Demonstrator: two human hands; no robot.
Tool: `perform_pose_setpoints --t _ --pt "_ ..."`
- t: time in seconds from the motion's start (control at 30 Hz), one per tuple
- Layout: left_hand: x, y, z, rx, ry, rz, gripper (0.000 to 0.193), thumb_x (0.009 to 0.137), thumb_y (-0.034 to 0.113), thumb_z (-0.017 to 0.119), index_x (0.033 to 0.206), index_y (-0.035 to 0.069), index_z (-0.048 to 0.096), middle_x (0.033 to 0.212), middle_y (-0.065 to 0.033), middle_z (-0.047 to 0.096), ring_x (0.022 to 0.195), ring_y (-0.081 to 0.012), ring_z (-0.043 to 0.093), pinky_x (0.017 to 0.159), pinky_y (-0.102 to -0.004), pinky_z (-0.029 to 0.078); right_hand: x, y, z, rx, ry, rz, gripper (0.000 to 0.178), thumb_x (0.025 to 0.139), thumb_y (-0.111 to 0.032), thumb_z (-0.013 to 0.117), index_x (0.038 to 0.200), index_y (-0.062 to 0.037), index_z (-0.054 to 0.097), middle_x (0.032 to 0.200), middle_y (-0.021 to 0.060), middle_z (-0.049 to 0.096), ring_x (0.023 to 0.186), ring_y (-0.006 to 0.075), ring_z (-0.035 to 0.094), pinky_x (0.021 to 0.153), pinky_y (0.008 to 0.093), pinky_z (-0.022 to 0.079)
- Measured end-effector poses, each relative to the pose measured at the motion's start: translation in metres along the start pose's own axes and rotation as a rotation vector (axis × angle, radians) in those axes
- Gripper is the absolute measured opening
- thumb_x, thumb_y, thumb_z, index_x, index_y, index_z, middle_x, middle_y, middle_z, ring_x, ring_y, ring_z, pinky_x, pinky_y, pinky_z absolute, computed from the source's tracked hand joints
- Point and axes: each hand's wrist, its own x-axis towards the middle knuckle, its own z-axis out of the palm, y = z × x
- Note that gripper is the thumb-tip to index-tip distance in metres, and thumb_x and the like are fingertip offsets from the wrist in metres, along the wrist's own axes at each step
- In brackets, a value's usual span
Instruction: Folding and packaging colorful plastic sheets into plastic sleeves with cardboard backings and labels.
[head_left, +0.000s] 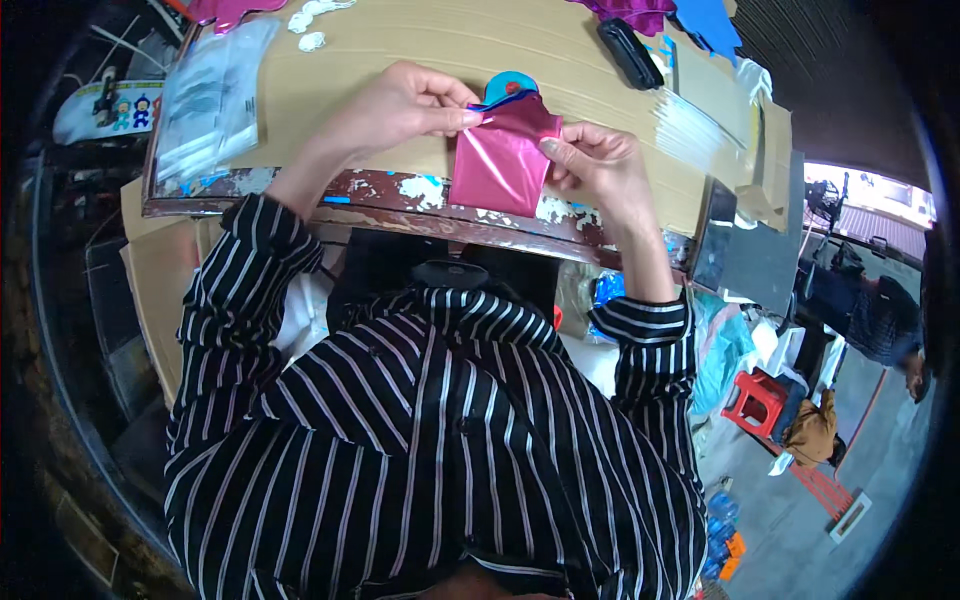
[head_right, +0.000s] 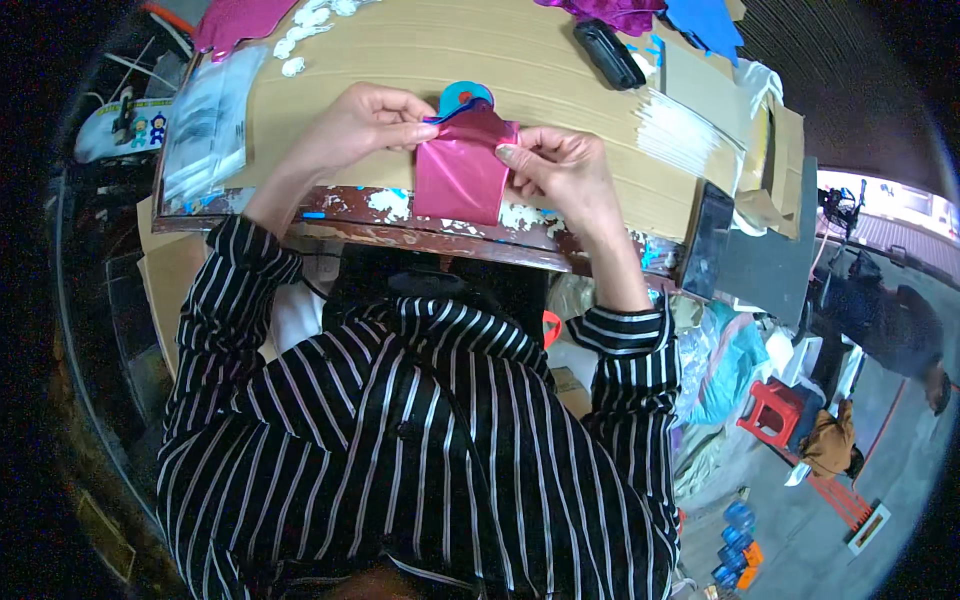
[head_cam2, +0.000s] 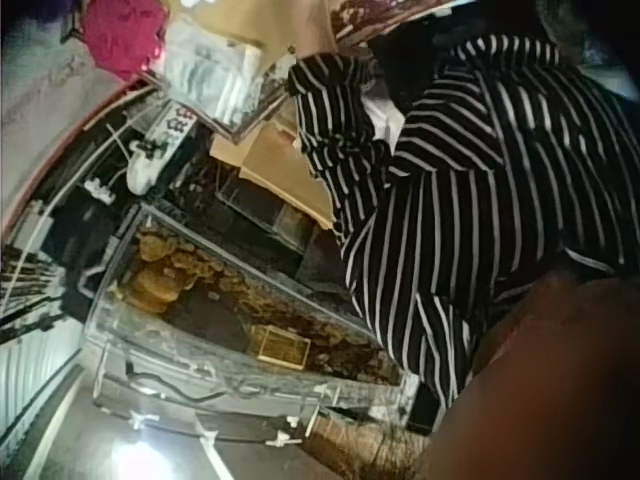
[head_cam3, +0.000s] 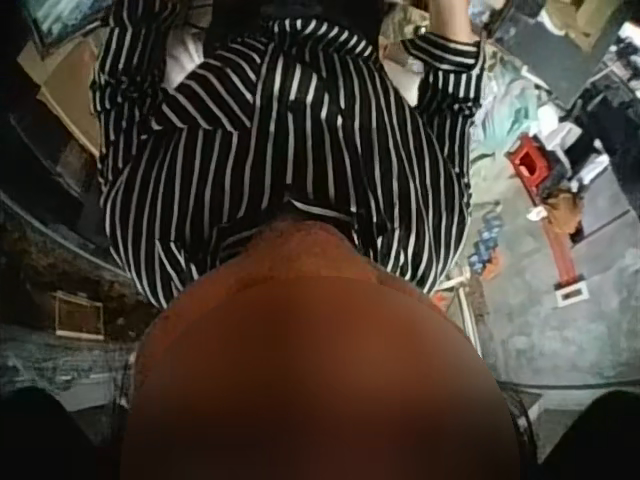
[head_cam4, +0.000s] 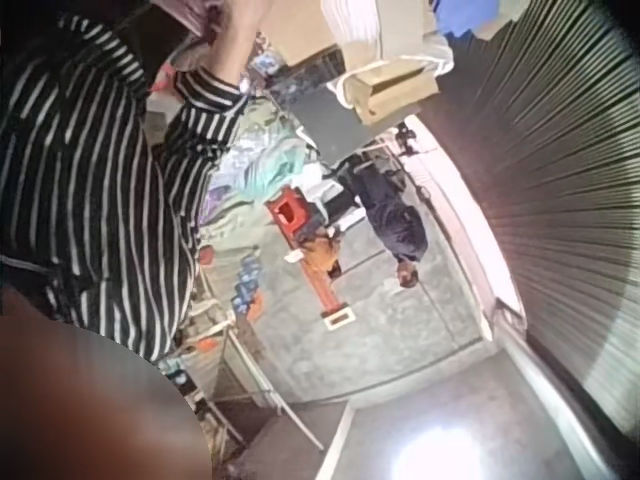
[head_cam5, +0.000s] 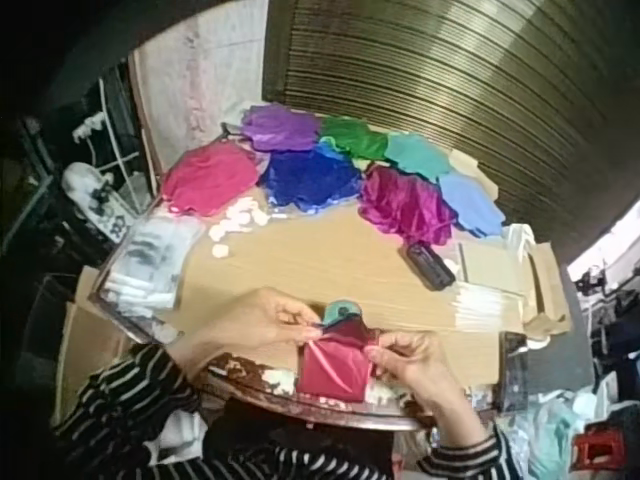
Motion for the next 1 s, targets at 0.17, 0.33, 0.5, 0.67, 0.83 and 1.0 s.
perform_pose_setpoints --t 0.17,0.33,0.5,0.67,0.83,1.0 --pt "0.017 -0.006 -0.010 0.040 -0.051 -0.009 0.030 0.096 0.019 0.075 0.117 -0.001 0.073 0.095 -0.0044 0.075 0.085 -0.0093 0.067 0.081 -0.0252 0.054 0.038 -0.003 -0.009 -0.007 -0.052 0.026 0.014 0.090 -0.014 0.082 0.096 -0.0019 0.078 0.073 0.0014 0.071 0.060 0.0040 0.061 0.054 0.0191 0.049" --pt "0.025 -0.008 -0.011 0.178 0.017 -0.037 0.029 0.095 0.021 0.076 0.114 0.000 0.075 0.093 -0.0052 0.075 0.084 -0.0092 0.067 0.083 -0.0256 0.054 0.052 0.002 -0.011 -0.097 -0.079 -0.001 0.011 0.092 -0.012 0.078 0.100 -0.0038 0.078 0.073 0.0002 0.070 0.061 0.0041 0.061 0.055 0.0186 0.047" --pt "0.037 -0.014 -0.011 0.249 0.070 0.015 0.022 0.095 0.015 0.075 0.110 -0.002 0.076 0.093 -0.0030 0.071 0.085 -0.0088 0.065 0.081 -0.0244 0.054 0.059 0.000 -0.008 -0.159 -0.106 0.001 0.009 0.091 -0.009 0.079 0.097 -0.0017 0.077 0.075 0.0013 0.072 0.061 0.0036 0.060 0.053 0.0184 0.048" --pt "0.039 -0.023 -0.009 0.222 0.061 0.128 0.022 0.094 0.012 0.075 0.111 -0.002 0.077 0.095 -0.0010 0.068 0.087 -0.0086 0.064 0.080 -0.0255 0.053 0.067 -0.005 -0.008 -0.275 -0.148 -0.096 0.003 0.090 -0.002 0.077 0.092 -0.0009 0.076 0.078 0.0010 0.071 0.065 0.0042 0.059 0.058 0.0192 0.048" --pt "0.031 -0.023 -0.002 0.396 0.166 0.224 0.019 0.092 0.011 0.076 0.109 0.002 0.078 0.094 -0.0019 0.068 0.086 -0.0100 0.064 0.076 -0.0249 0.052 0.068 0.001 -0.005 -0.296 -0.167 -0.188 0.005 0.087 0.002 0.077 0.087 0.0005 0.073 0.082 -0.0006 0.069 0.072 0.0036 0.058 0.063 0.0210 0.047" --pt "0.025 -0.029 -0.005 0.599 0.197 0.513 0.021 0.089 0.009 0.075 0.109 0.007 0.079 0.097 -0.0047 0.069 0.087 -0.0145 0.067 0.074 -0.0258 0.054 0.059 0.007 -0.001 -0.445 -0.118 -0.369 0.007 0.085 0.005 0.075 0.086 0.0012 0.070 0.083 0.0025 0.067 0.073 0.0094 0.061 0.064 0.0237 0.049"
